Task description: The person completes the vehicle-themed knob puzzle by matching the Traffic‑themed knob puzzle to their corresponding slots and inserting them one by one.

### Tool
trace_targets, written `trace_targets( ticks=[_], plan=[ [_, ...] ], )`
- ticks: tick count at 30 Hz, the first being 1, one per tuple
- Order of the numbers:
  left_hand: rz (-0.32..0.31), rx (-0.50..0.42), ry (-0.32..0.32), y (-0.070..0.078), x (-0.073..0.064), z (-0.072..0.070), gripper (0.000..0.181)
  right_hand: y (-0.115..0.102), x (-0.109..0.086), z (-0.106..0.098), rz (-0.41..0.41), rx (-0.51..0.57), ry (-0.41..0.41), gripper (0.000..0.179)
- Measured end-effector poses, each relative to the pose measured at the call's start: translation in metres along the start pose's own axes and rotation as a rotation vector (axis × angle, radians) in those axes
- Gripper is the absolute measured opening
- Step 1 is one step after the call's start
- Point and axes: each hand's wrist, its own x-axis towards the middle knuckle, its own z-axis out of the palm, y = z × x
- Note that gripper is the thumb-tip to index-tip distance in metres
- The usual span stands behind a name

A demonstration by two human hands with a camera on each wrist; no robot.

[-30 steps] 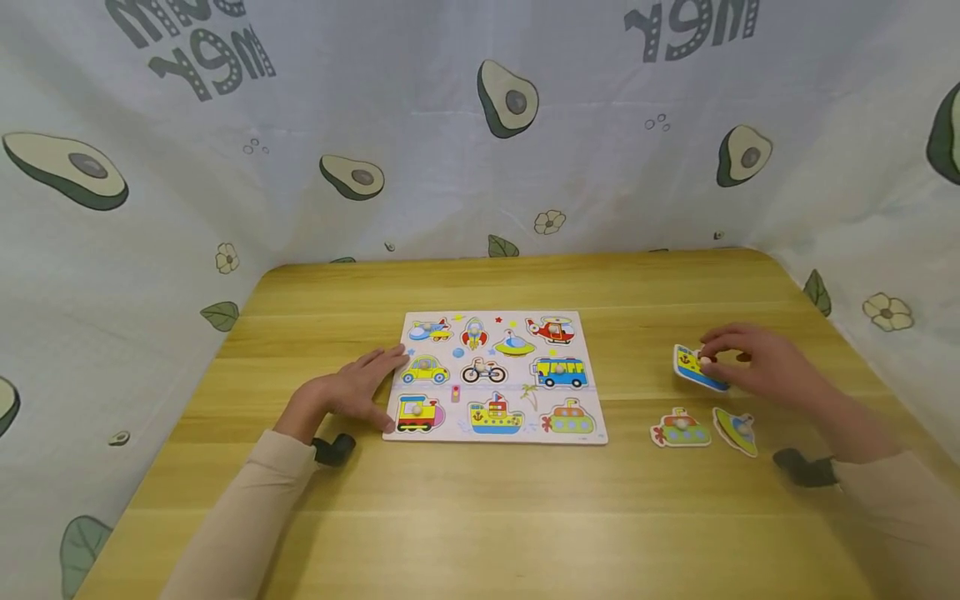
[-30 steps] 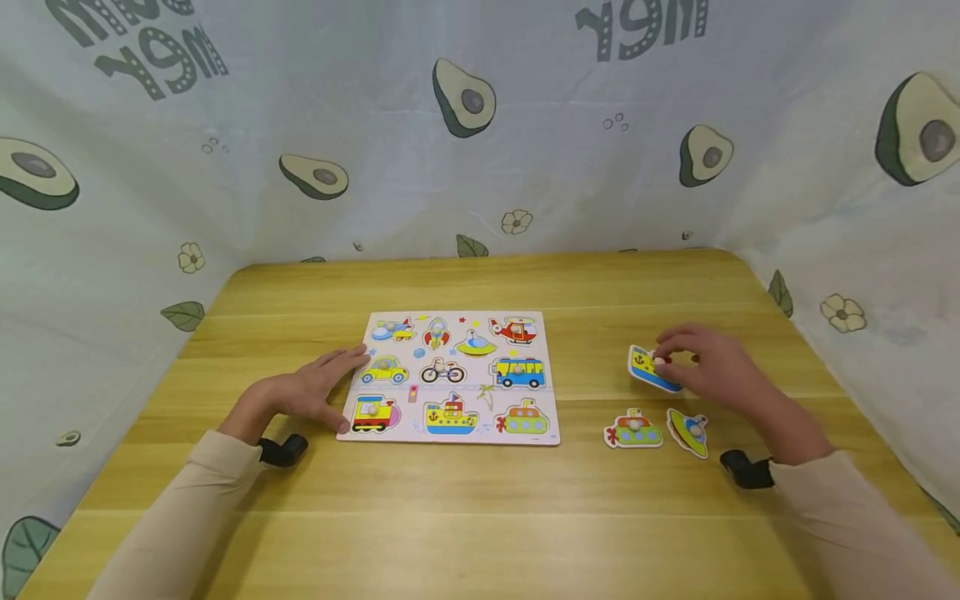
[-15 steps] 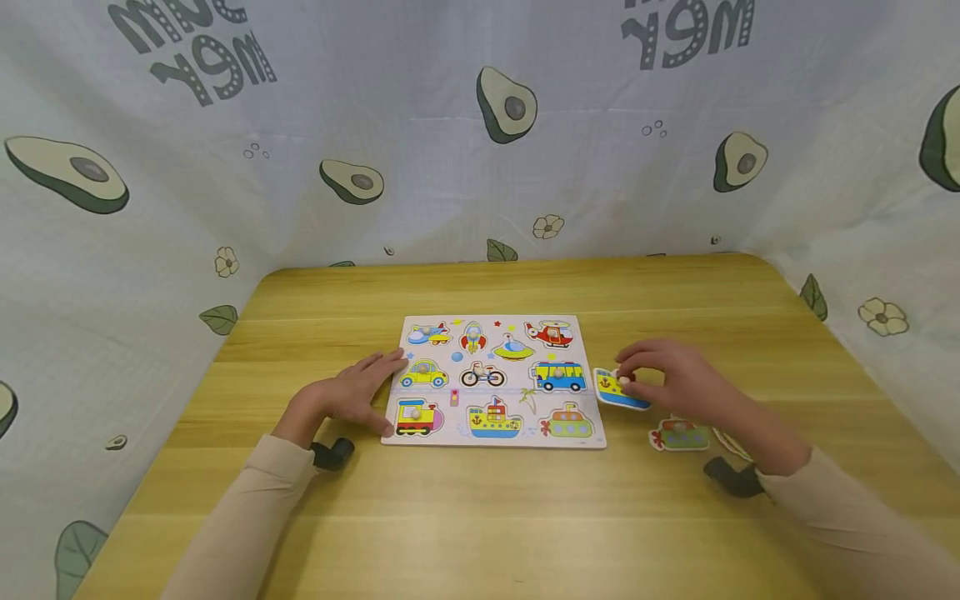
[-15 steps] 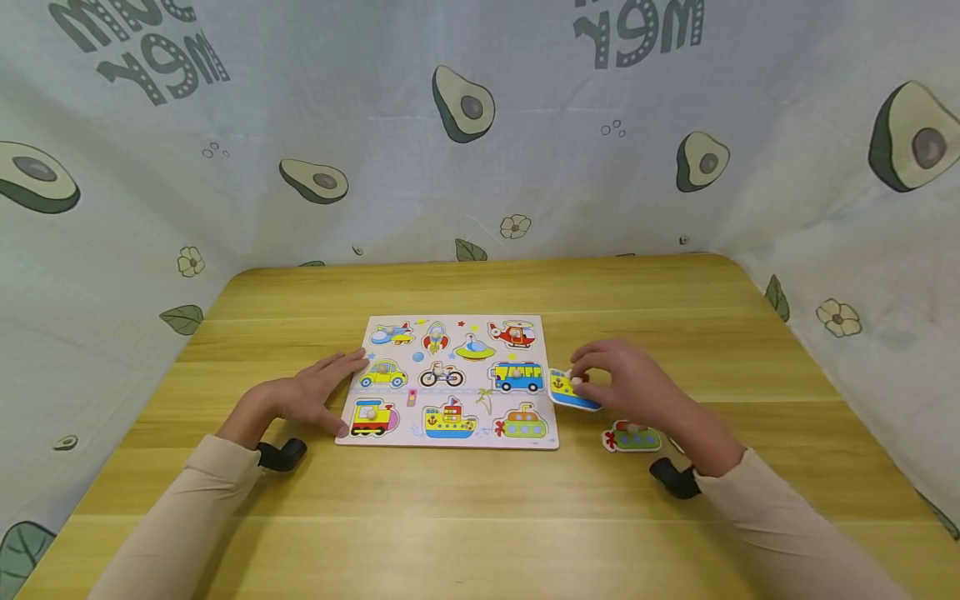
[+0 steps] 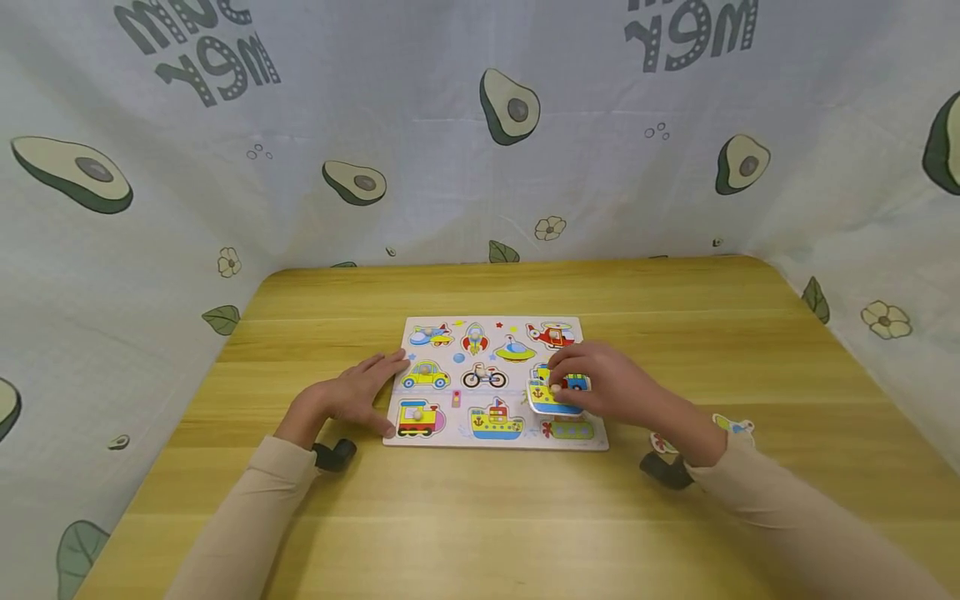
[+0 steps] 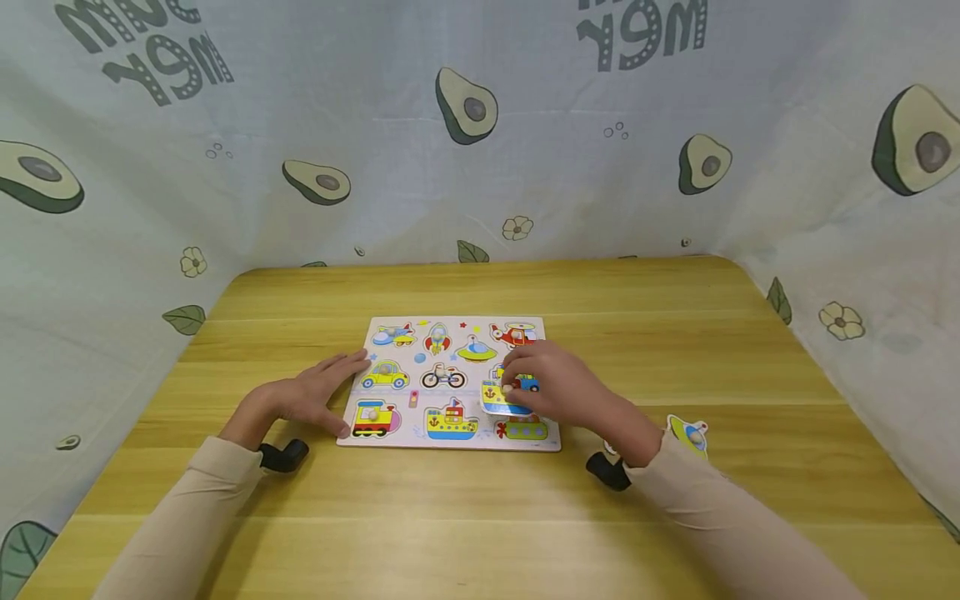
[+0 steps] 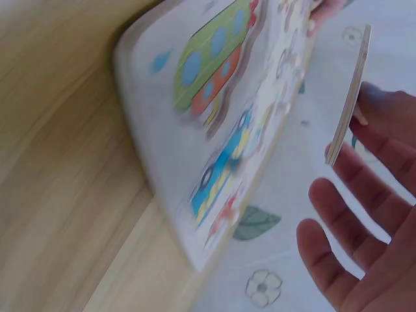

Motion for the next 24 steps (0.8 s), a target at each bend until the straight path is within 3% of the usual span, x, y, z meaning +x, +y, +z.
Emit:
trace_targets(
  ticks=[7,13,17,24],
  plan=[
    [0.010,0.023,-0.001,0.000,0.001,0.000,0.108,-0.018,0.019,0.017,0.018,0.034,-0.004,0.006],
    [-0.012,0.002,-0.007,0.000,0.001,-0.001,0.108,-0.032,0.031,0.032,0.048,0.052,-0.061,0.003],
    [-0.007,-0.002,-0.011,0.001,0.001,-0.001,0.108,-0.036,0.034,0.044,0.080,0.046,-0.110,0.007],
    [-0.003,0.011,-0.010,0.002,0.001,-0.002,0.108,-0.042,0.035,0.053,0.073,0.024,-0.120,0.006]
  ],
)
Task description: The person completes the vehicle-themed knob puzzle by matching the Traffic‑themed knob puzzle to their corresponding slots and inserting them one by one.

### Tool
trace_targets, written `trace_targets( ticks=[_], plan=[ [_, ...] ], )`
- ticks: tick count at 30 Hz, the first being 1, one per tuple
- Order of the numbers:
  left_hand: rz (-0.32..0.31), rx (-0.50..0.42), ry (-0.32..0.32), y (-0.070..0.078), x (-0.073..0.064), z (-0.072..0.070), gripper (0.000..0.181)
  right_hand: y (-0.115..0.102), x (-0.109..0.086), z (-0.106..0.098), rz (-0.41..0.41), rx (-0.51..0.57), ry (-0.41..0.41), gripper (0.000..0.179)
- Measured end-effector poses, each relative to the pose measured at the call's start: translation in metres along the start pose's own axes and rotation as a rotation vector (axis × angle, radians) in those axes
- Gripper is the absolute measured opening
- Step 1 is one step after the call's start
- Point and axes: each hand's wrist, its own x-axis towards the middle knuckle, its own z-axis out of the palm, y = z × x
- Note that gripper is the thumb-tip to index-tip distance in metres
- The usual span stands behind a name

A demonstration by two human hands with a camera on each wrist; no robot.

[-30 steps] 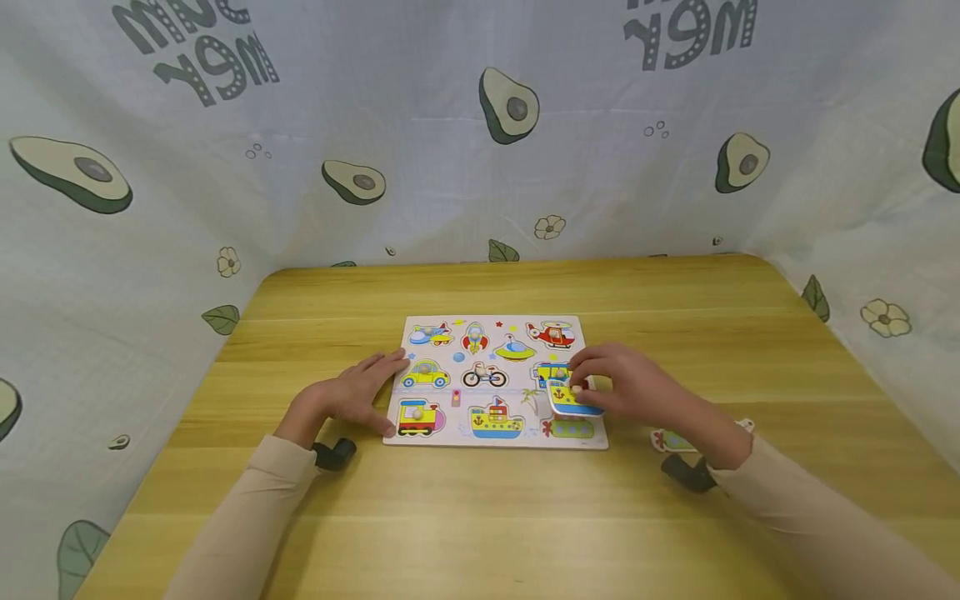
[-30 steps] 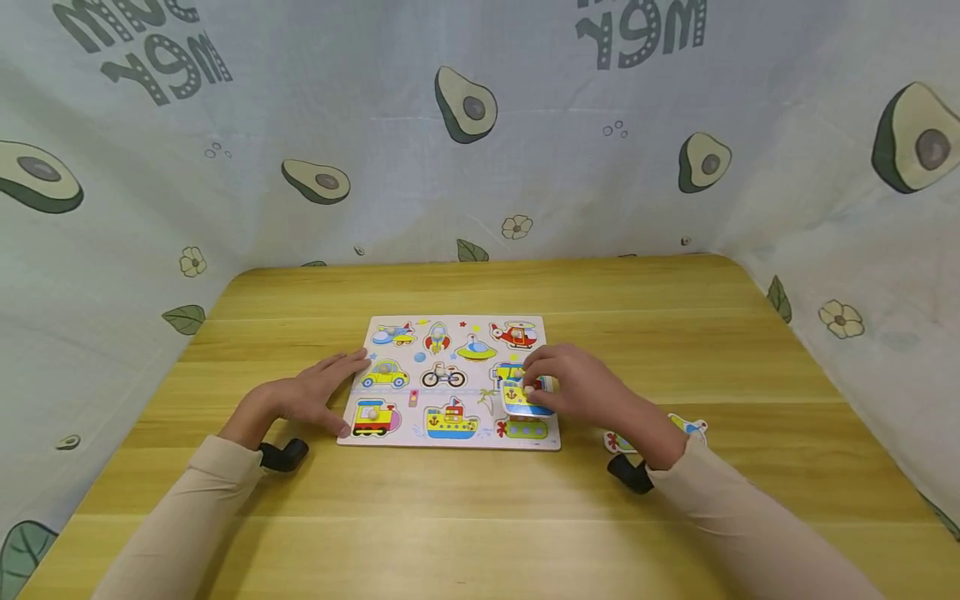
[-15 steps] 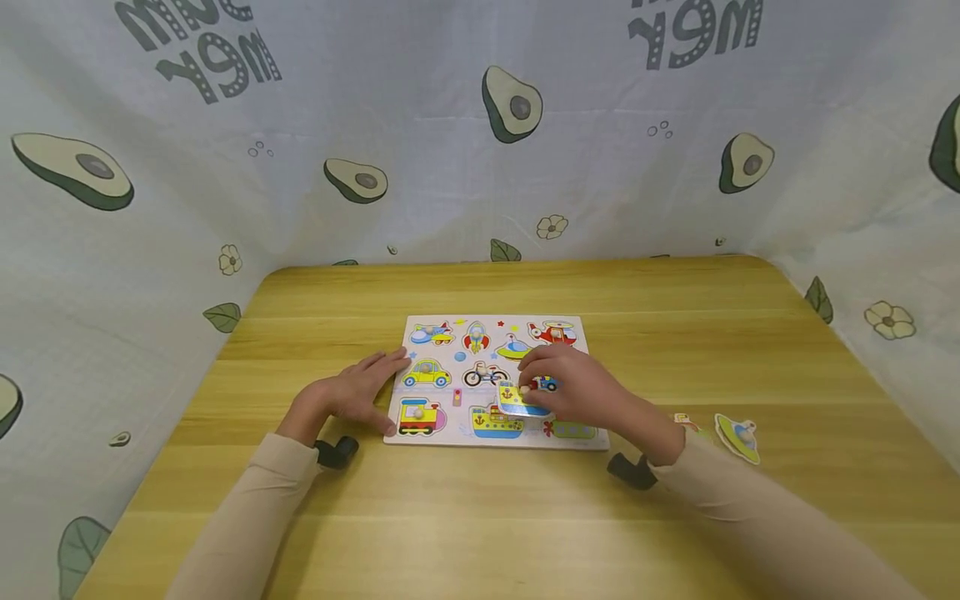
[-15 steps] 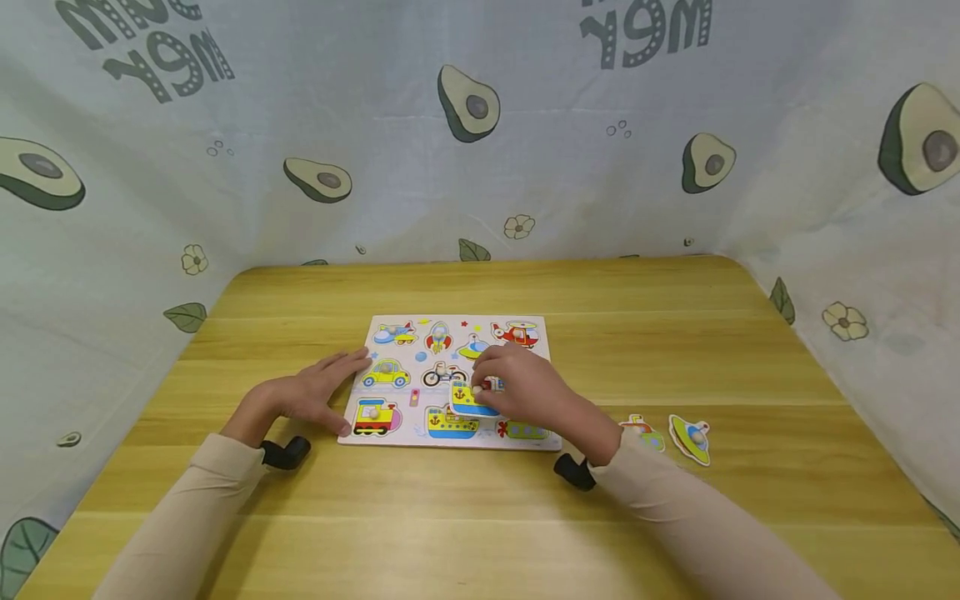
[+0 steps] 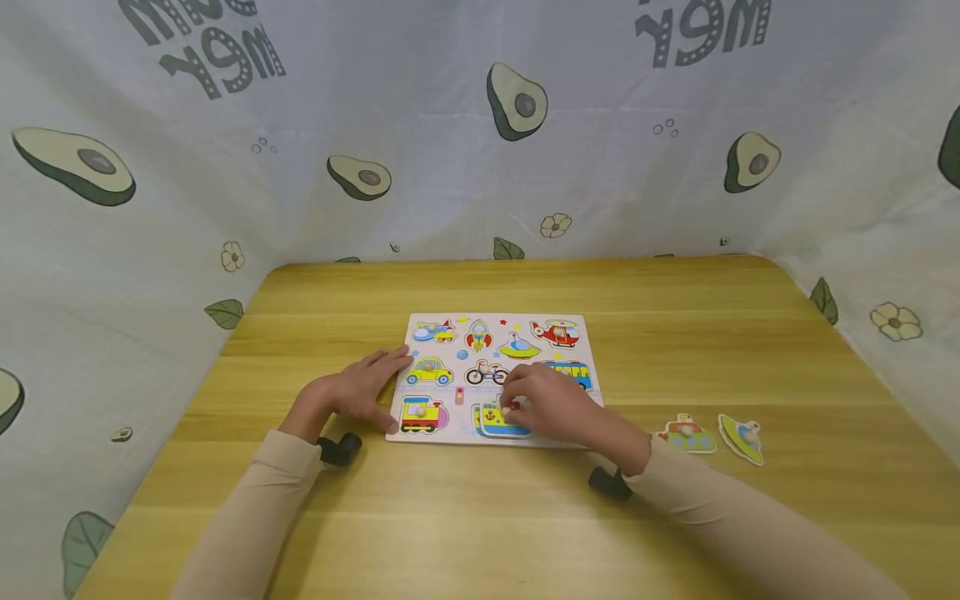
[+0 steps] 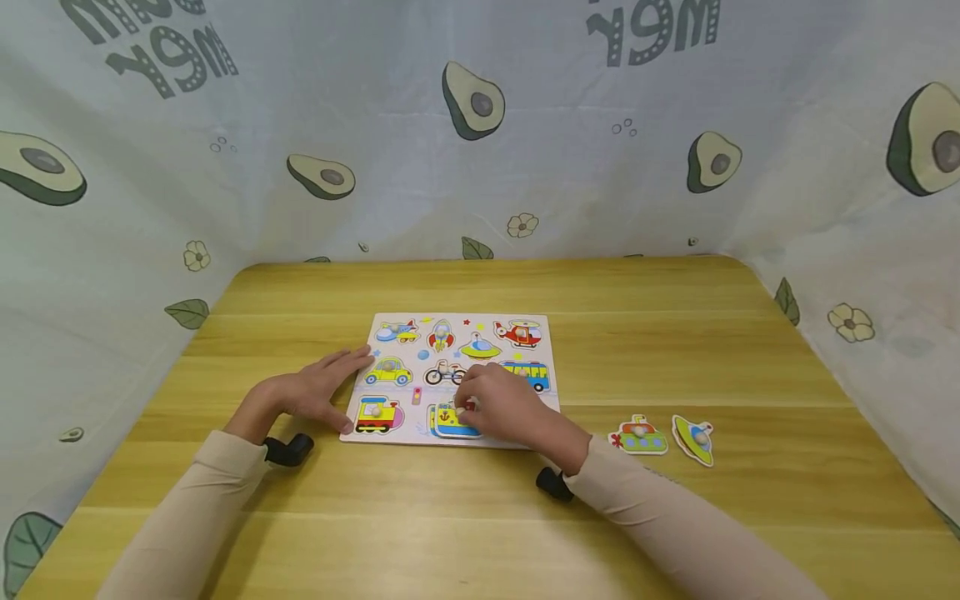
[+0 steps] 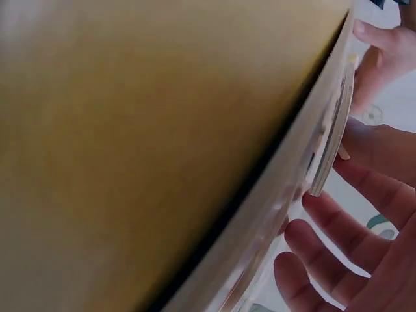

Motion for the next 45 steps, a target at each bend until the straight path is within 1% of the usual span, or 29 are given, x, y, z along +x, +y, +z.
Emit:
trace_targets(
  ticks=[3,6,10,14,19,22,26,30,34,38,40,42,45],
  plan=[
    [-0.005,-0.004,-0.001,-0.001,0.001,0.000,0.108,-0.003,0.000,0.002,0.008,-0.009,-0.007,0.005],
    [0.004,-0.005,-0.002,-0.002,0.002,0.001,0.108,-0.004,0.000,0.004,0.021,-0.013,-0.009,0.005],
    [-0.009,-0.006,-0.007,-0.003,0.003,0.002,0.108,-0.004,0.002,0.005,0.033,0.000,-0.016,0.003],
    [-0.007,0.007,0.001,-0.003,0.003,0.001,0.108,-0.004,0.006,0.006,0.046,0.015,-0.020,0.004],
    [-0.005,0.001,0.007,-0.002,0.001,-0.001,0.109,-0.007,0.011,0.005,0.067,0.042,-0.036,0.004],
    [-0.007,-0.001,0.006,-0.002,0.001,-0.001,0.109,-0.009,0.012,0.006,0.081,0.041,-0.044,0.004],
    [-0.002,-0.002,0.007,-0.001,0.001,-0.002,0.109,-0.008,0.011,0.006,0.068,0.025,-0.033,0.005],
    [-0.001,-0.013,0.003,-0.002,0.001,-0.001,0.108,-0.004,0.005,0.006,0.008,-0.020,-0.040,0.009],
    [-0.004,-0.013,0.003,-0.002,0.000,-0.001,0.108,-0.001,-0.002,0.003,-0.054,-0.062,-0.088,0.021],
    [-0.001,-0.007,0.005,-0.002,0.000,-0.001,0.108,0.002,-0.010,-0.004,-0.057,-0.038,-0.154,0.038],
    [-0.001,-0.010,0.003,-0.001,0.000,-0.001,0.108,0.005,-0.017,-0.008,-0.056,-0.031,-0.173,0.043],
    [0.002,-0.011,0.001,-0.001,0.001,0.000,0.108,0.011,-0.026,-0.013,-0.063,-0.029,-0.166,0.043],
    [-0.007,-0.014,-0.001,-0.002,-0.001,0.001,0.108,0.026,-0.042,-0.023,-0.080,-0.027,-0.108,0.036]
  ],
)
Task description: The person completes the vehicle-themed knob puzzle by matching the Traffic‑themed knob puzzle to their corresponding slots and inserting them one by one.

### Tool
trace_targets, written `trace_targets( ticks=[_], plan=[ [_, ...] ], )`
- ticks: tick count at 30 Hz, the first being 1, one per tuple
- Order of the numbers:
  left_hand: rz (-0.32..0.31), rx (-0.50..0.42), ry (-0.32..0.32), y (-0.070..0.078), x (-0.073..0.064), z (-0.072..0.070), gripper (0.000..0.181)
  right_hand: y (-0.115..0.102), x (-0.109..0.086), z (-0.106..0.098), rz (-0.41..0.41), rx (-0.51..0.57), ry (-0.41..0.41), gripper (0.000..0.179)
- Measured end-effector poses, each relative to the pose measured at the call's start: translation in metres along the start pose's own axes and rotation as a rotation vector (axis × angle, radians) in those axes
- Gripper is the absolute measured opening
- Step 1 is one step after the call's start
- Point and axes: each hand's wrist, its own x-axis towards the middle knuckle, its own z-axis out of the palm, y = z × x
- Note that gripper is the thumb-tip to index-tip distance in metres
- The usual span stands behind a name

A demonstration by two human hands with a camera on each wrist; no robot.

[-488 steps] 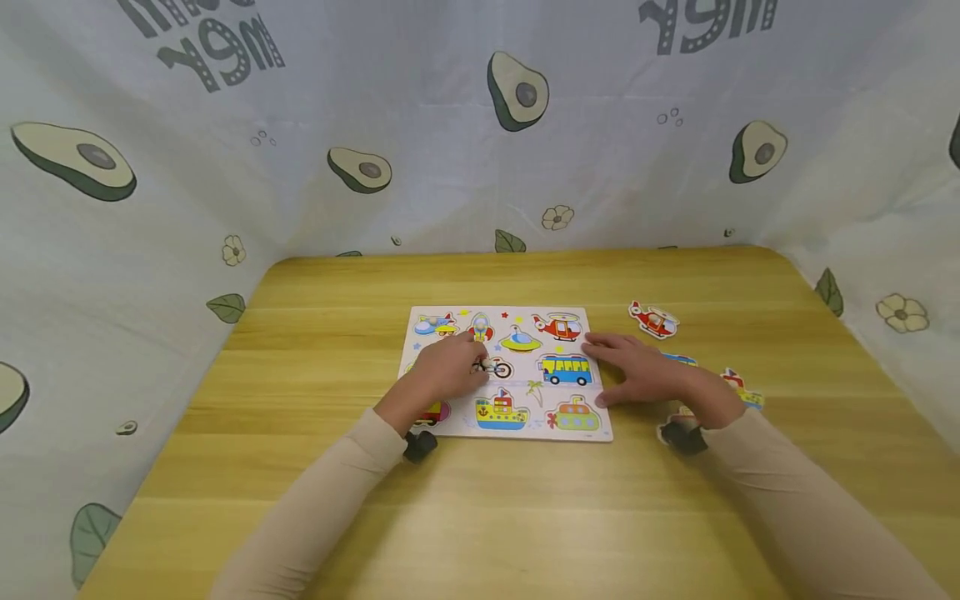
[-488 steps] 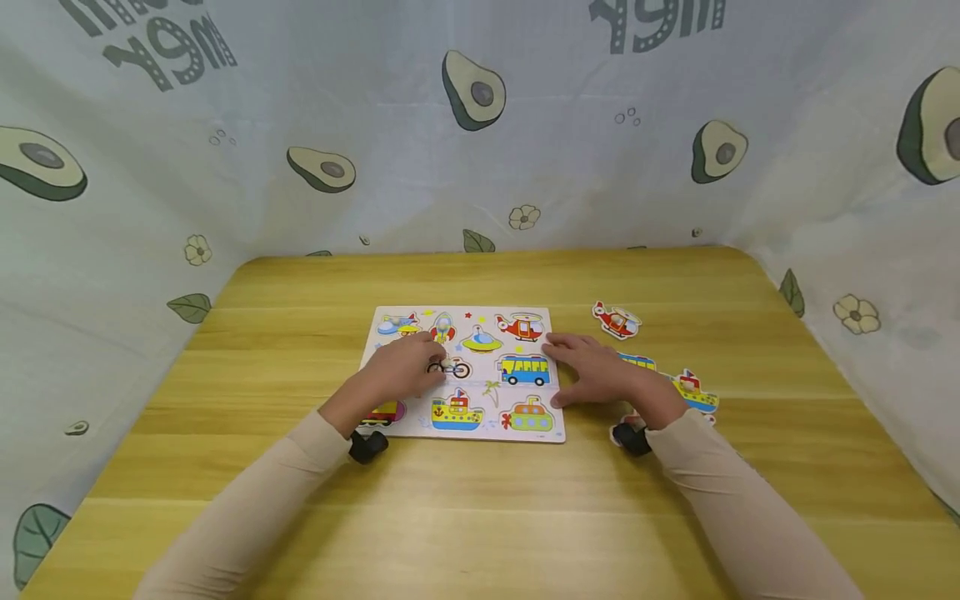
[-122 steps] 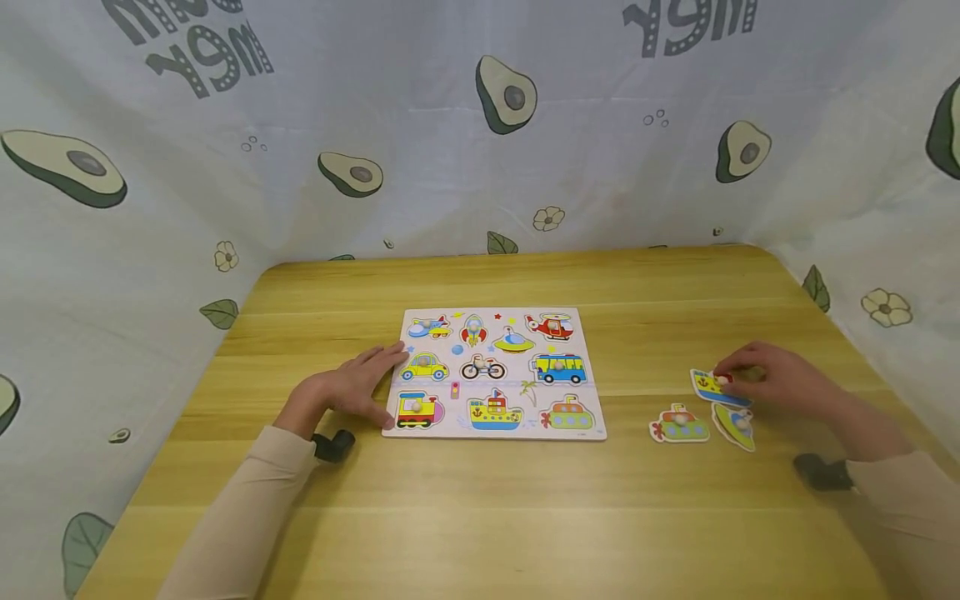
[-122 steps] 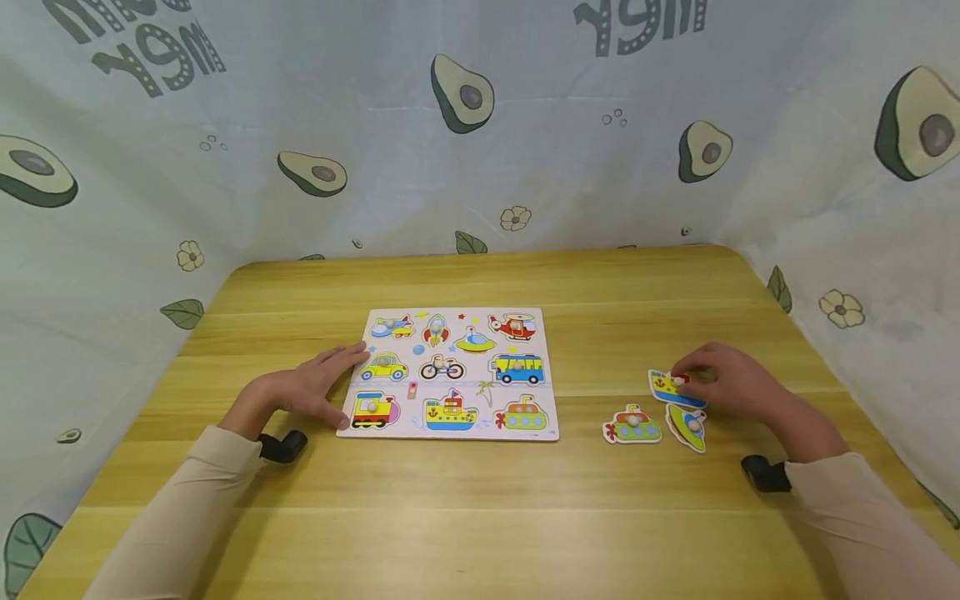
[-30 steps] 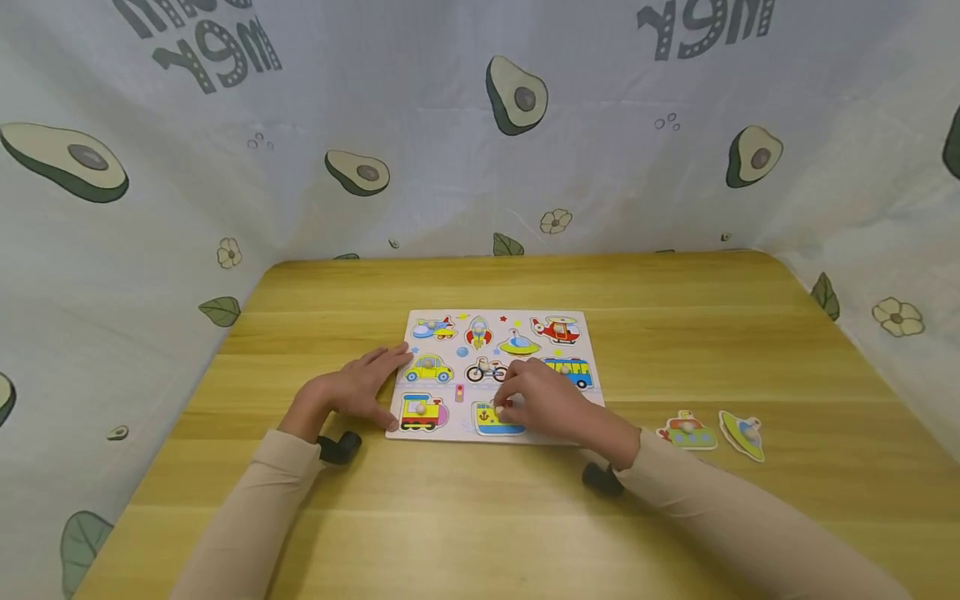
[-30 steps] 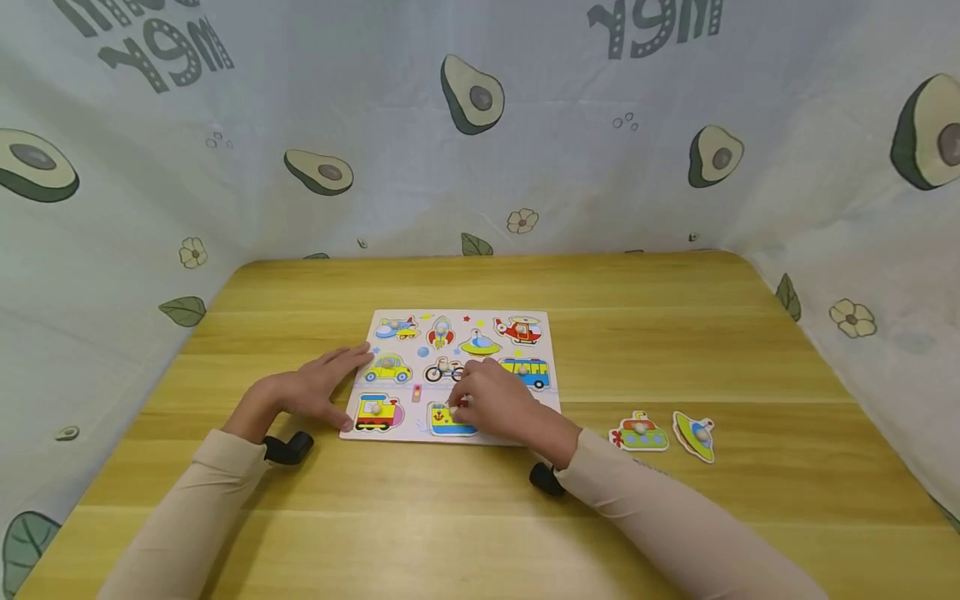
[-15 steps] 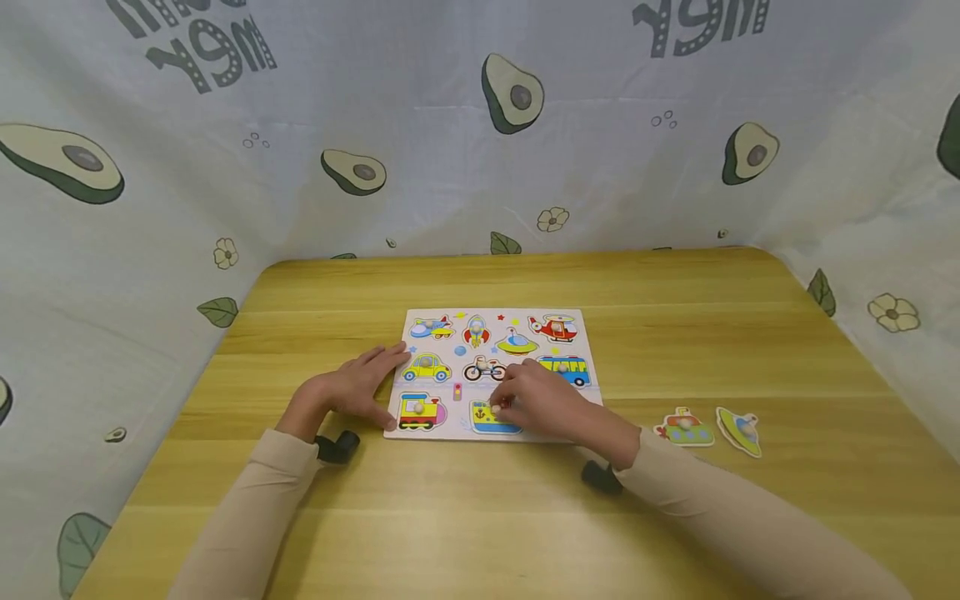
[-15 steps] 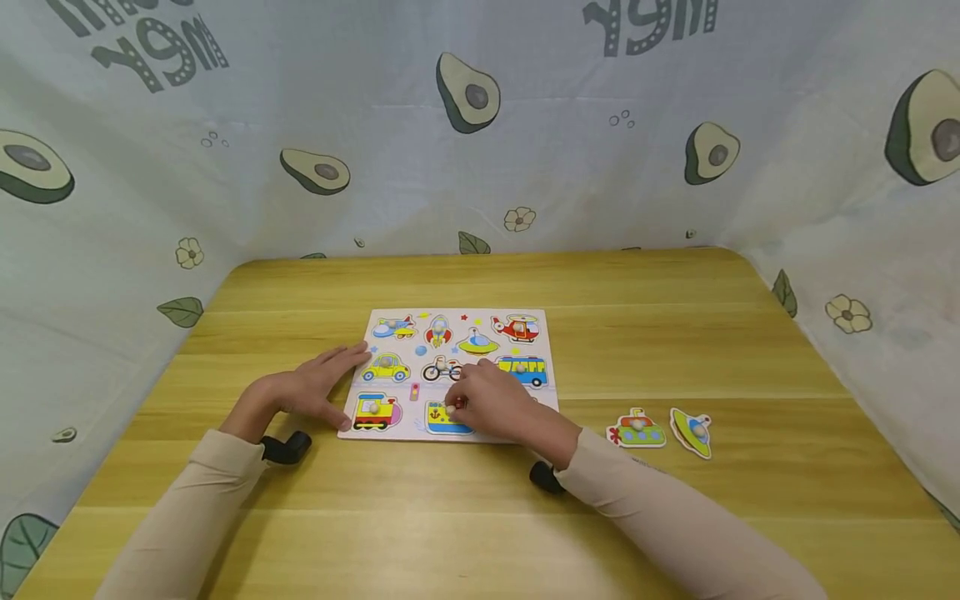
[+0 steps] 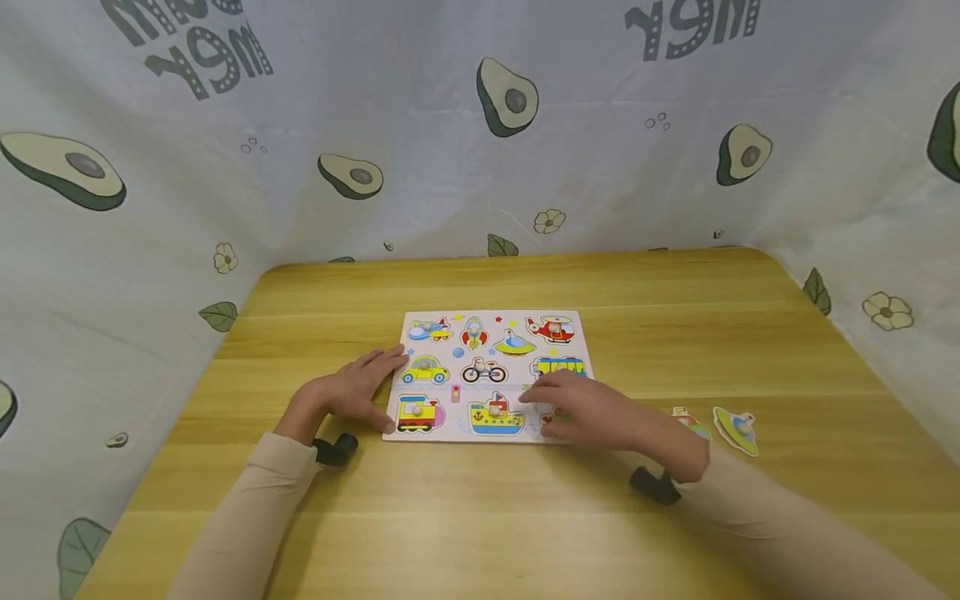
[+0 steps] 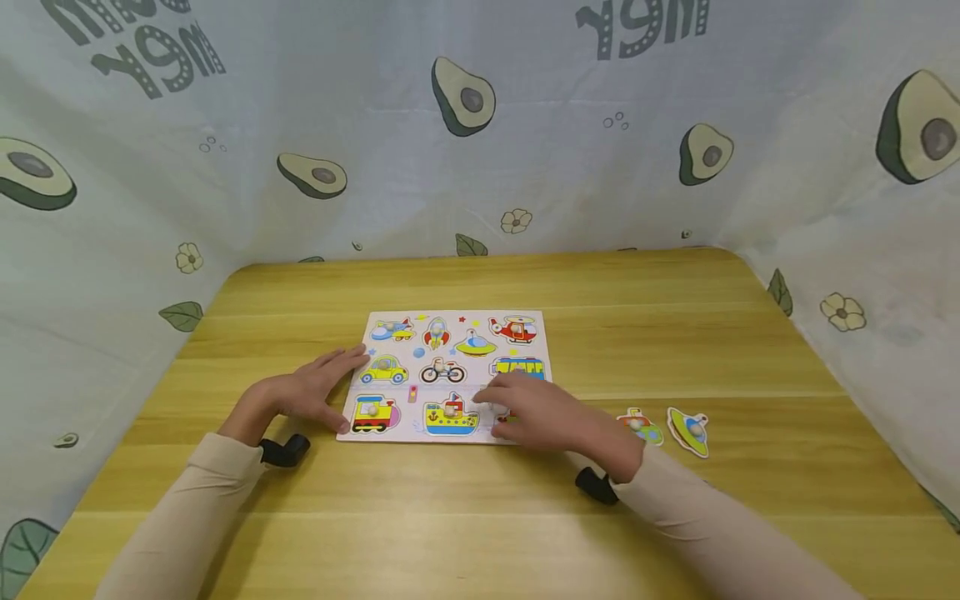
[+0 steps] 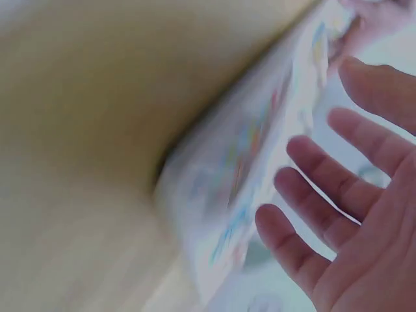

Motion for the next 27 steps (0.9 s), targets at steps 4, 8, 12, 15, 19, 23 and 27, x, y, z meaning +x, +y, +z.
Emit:
trace_targets(
  ticks=[4,8,12,15,19,23,27],
  plan=[
    [-0.007,0.002,0.006,-0.002,-0.001,0.002,0.109,0.030,-0.034,-0.019,0.055,-0.010,0.101,0.028],
    [0.004,-0.002,0.010,-0.002,-0.002,0.002,0.109,0.064,-0.074,-0.037,0.197,-0.061,0.154,0.021],
    [0.009,0.003,0.007,0.000,0.001,0.000,0.108,0.093,-0.110,-0.044,0.317,-0.090,0.141,0.011],
    [0.008,0.013,0.006,0.001,0.001,-0.001,0.108,0.105,-0.126,-0.042,0.344,-0.093,0.140,0.009],
    [0.018,0.015,0.014,0.001,0.002,-0.003,0.108,0.114,-0.140,-0.035,0.358,-0.105,0.149,0.009],
    [0.017,0.011,0.011,0.000,0.002,-0.001,0.108,0.120,-0.151,-0.029,0.388,-0.084,0.146,0.015],
    [0.007,0.003,0.007,0.000,0.000,0.000,0.108,0.127,-0.163,-0.027,0.410,-0.072,0.190,0.020]
  ],
)
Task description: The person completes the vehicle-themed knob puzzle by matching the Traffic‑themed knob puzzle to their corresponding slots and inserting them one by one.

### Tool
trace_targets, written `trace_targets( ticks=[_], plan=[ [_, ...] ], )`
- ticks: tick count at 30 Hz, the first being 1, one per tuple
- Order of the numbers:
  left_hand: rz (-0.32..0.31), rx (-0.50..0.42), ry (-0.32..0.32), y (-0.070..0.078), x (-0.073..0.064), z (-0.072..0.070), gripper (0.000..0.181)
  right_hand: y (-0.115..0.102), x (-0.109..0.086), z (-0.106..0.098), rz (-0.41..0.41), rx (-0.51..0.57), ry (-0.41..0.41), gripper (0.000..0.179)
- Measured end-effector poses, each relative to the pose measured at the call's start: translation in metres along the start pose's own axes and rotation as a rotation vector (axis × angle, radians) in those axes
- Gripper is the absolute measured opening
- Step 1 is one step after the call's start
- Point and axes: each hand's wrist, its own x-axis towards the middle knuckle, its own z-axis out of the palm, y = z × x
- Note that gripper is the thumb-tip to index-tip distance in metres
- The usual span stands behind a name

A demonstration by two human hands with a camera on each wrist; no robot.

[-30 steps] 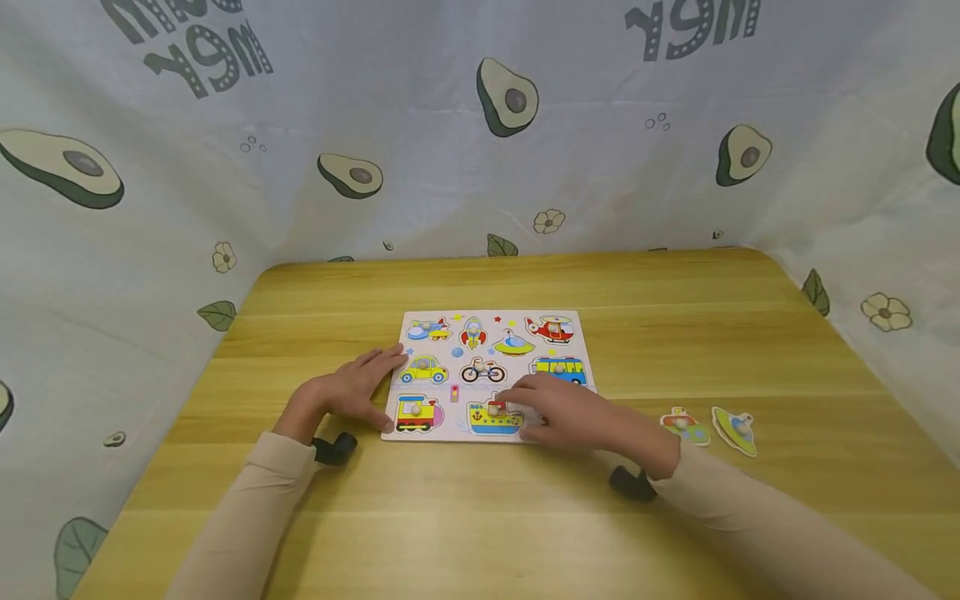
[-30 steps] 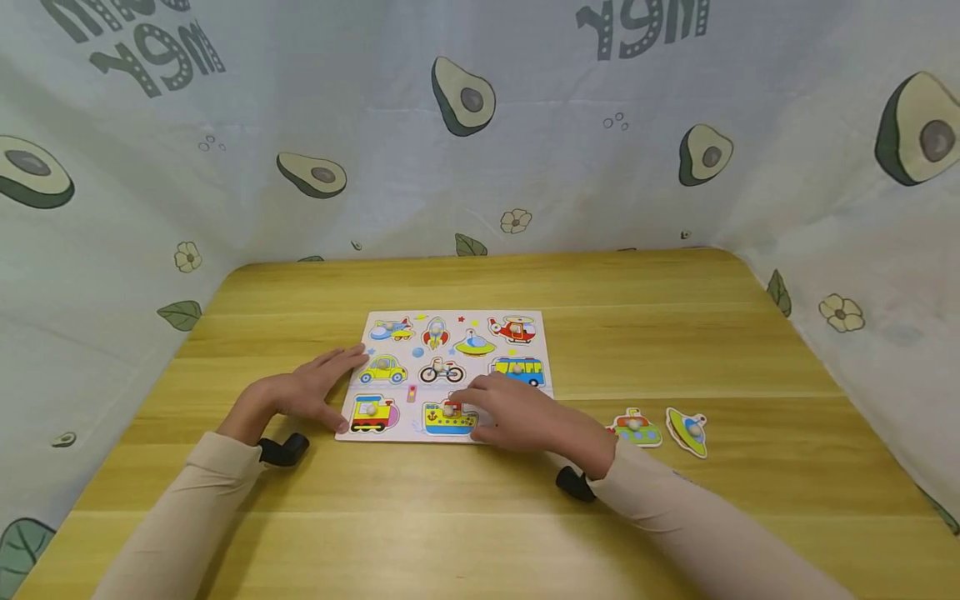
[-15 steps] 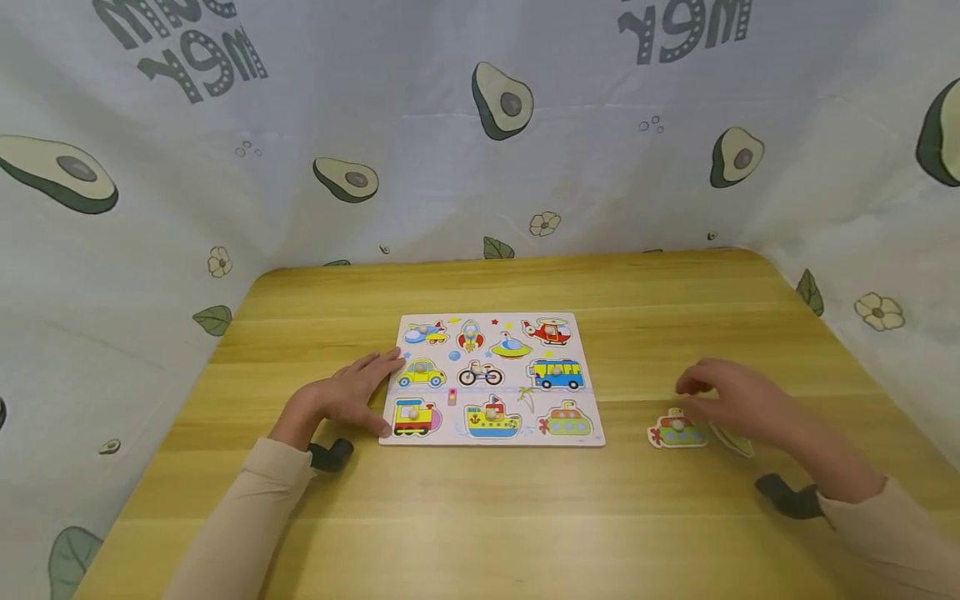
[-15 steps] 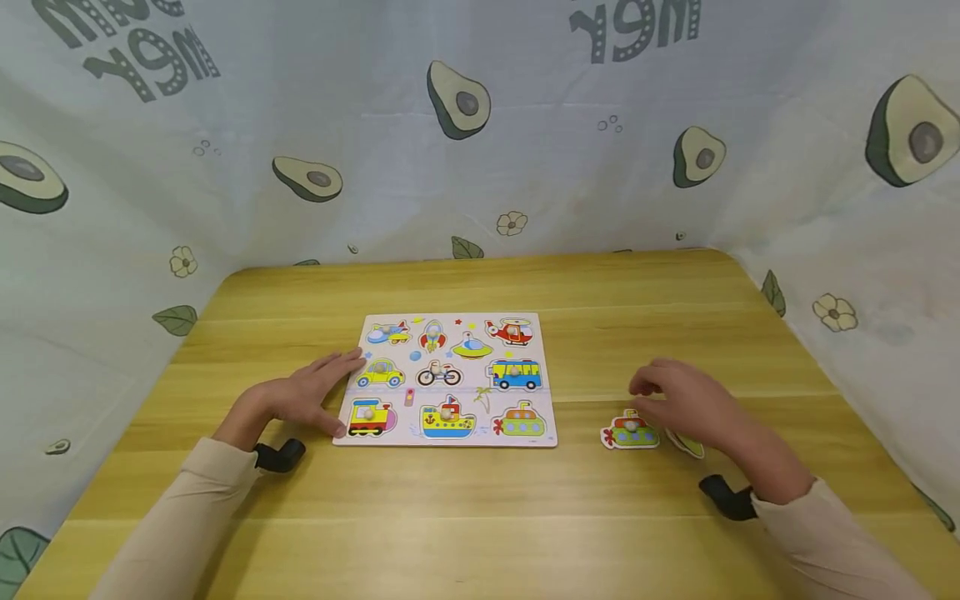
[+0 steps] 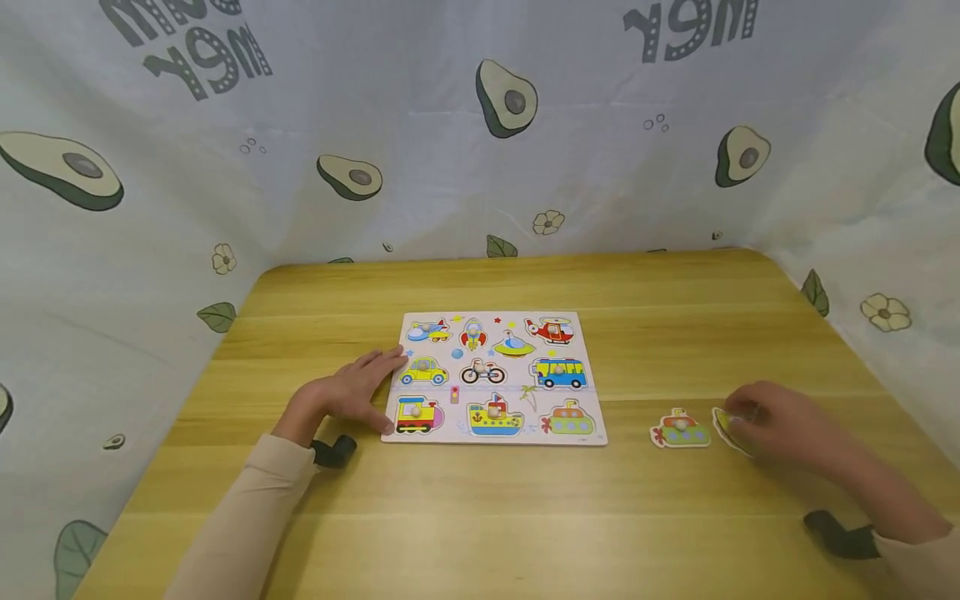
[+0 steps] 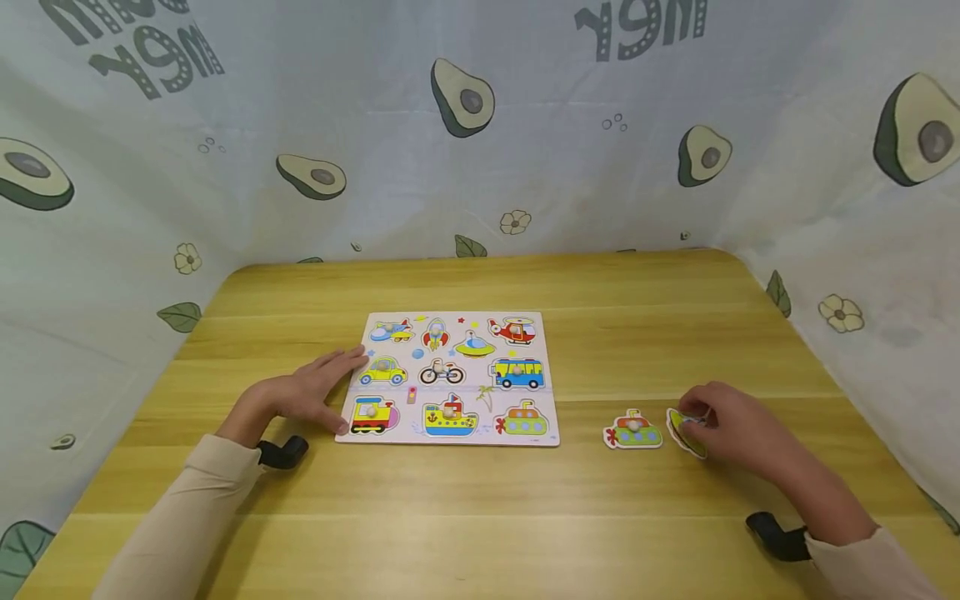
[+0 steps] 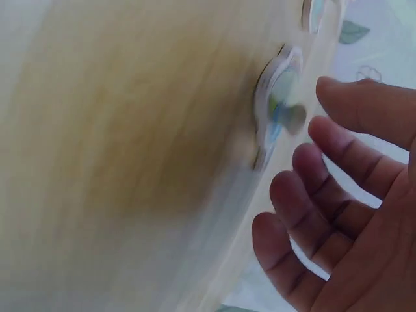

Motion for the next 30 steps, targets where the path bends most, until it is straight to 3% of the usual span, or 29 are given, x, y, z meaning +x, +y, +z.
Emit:
trace_targets(
  ticks=[7,12,21,30],
  plan=[
    [-0.003,-0.016,0.000,-0.001,0.002,0.002,0.108,0.006,-0.003,0.000,0.047,-0.039,-0.024,0.022],
    [0.015,-0.007,0.002,-0.002,0.002,0.003,0.108,0.006,-0.007,0.001,0.077,-0.039,0.006,0.027],
    [0.025,-0.001,0.012,-0.005,0.002,0.002,0.108,0.010,-0.013,0.007,-0.001,-0.078,0.099,0.019],
    [0.033,-0.004,0.011,-0.003,0.001,0.002,0.107,-0.001,-0.006,0.004,-0.126,-0.075,0.226,0.026]
  ],
)
